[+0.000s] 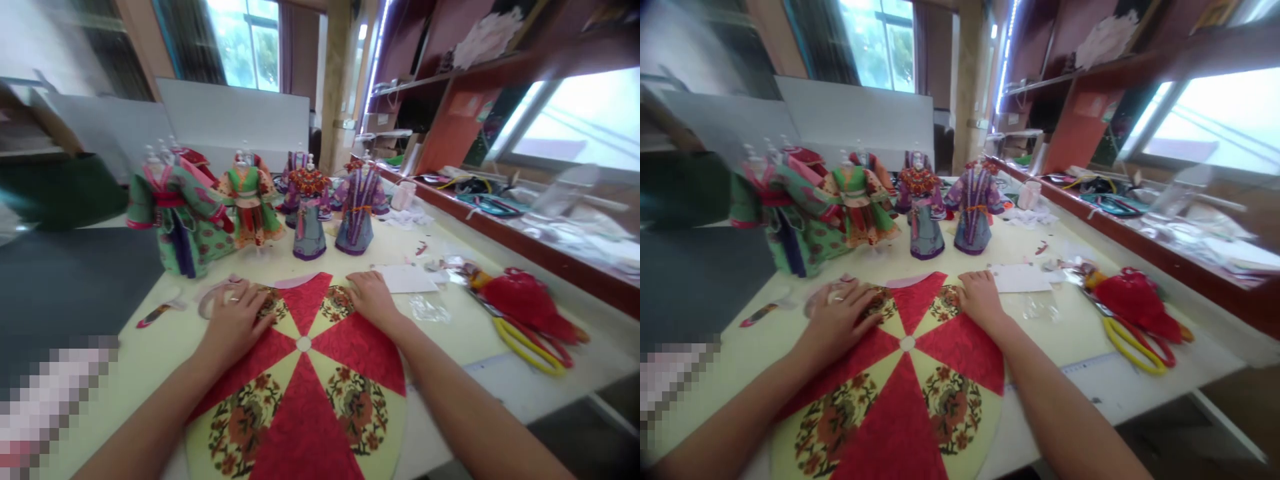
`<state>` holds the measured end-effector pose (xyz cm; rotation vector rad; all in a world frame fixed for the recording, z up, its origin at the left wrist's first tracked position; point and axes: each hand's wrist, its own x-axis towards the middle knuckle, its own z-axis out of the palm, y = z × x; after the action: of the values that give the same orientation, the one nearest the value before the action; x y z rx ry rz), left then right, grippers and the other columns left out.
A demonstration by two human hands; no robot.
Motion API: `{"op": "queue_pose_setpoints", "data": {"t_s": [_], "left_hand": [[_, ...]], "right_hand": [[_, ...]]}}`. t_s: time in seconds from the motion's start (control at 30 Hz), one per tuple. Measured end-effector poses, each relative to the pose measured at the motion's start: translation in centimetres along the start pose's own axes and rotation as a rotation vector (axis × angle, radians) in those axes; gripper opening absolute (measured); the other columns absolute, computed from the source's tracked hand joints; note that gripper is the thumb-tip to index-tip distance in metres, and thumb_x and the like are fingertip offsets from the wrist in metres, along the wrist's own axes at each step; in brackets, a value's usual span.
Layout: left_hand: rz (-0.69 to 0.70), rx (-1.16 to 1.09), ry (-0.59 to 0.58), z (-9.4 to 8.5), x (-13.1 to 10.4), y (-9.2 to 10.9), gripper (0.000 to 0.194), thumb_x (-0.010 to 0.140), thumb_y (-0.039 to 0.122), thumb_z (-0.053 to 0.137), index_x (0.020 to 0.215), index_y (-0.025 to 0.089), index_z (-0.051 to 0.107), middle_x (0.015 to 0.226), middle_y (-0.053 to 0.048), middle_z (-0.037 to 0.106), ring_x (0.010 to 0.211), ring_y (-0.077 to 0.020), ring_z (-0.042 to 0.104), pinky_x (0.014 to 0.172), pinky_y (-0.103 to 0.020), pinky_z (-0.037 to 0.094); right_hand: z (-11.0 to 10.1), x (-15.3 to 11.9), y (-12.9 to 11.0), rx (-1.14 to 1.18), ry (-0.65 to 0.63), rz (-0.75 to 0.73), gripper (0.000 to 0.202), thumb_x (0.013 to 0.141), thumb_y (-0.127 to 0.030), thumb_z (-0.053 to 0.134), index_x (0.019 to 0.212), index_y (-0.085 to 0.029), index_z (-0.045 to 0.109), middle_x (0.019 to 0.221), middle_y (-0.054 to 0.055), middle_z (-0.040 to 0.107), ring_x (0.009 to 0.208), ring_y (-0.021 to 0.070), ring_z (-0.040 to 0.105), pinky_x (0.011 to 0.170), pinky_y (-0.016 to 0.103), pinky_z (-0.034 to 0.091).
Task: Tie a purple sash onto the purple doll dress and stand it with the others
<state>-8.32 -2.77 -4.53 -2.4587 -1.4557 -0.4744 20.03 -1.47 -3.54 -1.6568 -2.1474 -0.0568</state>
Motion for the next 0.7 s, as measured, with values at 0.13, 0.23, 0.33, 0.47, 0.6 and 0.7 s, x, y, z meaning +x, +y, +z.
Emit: {"op": "queue_pose_setpoints", "data": {"t_s": [0.13, 0.23, 0.33, 0.47, 0.6, 0.7], "left_hand": [[0.037, -0.027, 0.043, 0.7, -0.2, -0.8, 0.041, 0.083, 0.043, 0.045, 0.114, 0.019, 0.057, 0.121, -0.012, 0.058, 0.118, -0.0324, 0.047, 0.103, -0.054, 0.016], [0.084, -0.073, 0.006, 1.0, -0.5, -1.3, 0.042, 0.082, 0.044, 0.046, 0.115, 0.020, 0.057, 0.117, -0.011, 0.061, 0.114, -0.0303, 0.050, 0.103, -0.052, 0.016], [0.070, -0.084, 0.010, 1.0, -0.7, -1.6, 0.042, 0.082, 0.044, 0.047, 0.113, 0.019, 0.058, 0.116, -0.011, 0.062, 0.112, -0.0287, 0.052, 0.104, -0.049, 0.018], [0.071, -0.099, 0.031, 1.0, -0.6, -1.7, 0.040, 0.083, 0.044, 0.047, 0.111, 0.019, 0.059, 0.114, -0.011, 0.063, 0.110, -0.0269, 0.055, 0.104, -0.048, 0.020], [0.089, -0.142, 0.047, 1.2, -0.4, -1.4, 0.037, 0.083, 0.044, 0.048, 0.108, 0.021, 0.060, 0.111, -0.010, 0.065, 0.106, -0.0266, 0.057, 0.103, -0.049, 0.021], [0.098, -0.165, 0.069, 1.1, -0.4, -1.4, 0.035, 0.082, 0.044, 0.048, 0.105, 0.021, 0.061, 0.109, -0.009, 0.066, 0.103, -0.0265, 0.059, 0.102, -0.048, 0.024]], "right_hand": [[-1.6, -0.3, 1.4, -0.029, 0.039, 0.067, 0.027, 0.083, -0.028, 0.050, 0.106, -0.018, 0.061, 0.105, 0.006, 0.064, 0.100, 0.0192, 0.056, 0.092, 0.034, 0.036], [-4.2, -1.6, 4.2, -0.039, 0.064, 0.108, 0.026, 0.082, -0.033, 0.051, 0.103, -0.022, 0.063, 0.100, 0.003, 0.066, 0.093, 0.0167, 0.059, 0.087, 0.031, 0.041], [-7.7, -3.6, 9.7, -0.092, 0.173, 0.256, 0.026, 0.080, -0.032, 0.050, 0.098, -0.019, 0.064, 0.096, 0.007, 0.066, 0.092, 0.0196, 0.059, 0.085, 0.034, 0.042], [-12.3, -7.2, 18.9, -0.217, 0.383, 0.566, 0.030, 0.072, -0.034, 0.056, 0.086, -0.009, 0.063, 0.100, 0.023, 0.060, 0.097, 0.0333, 0.053, 0.082, 0.049, 0.037], [-15.0, -10.4, 24.5, -0.153, 0.442, 0.857, 0.022, 0.062, -0.033, 0.068, 0.053, -0.017, 0.055, 0.064, 0.011, 0.059, 0.073, 0.0250, 0.056, 0.067, 0.040, 0.039], [-16.4, -11.5, 24.7, -0.075, 0.552, 0.858, 0.022, 0.075, -0.031, 0.062, 0.062, -0.014, 0.057, 0.062, 0.003, 0.056, 0.064, 0.0147, 0.054, 0.062, 0.031, 0.043]]}}
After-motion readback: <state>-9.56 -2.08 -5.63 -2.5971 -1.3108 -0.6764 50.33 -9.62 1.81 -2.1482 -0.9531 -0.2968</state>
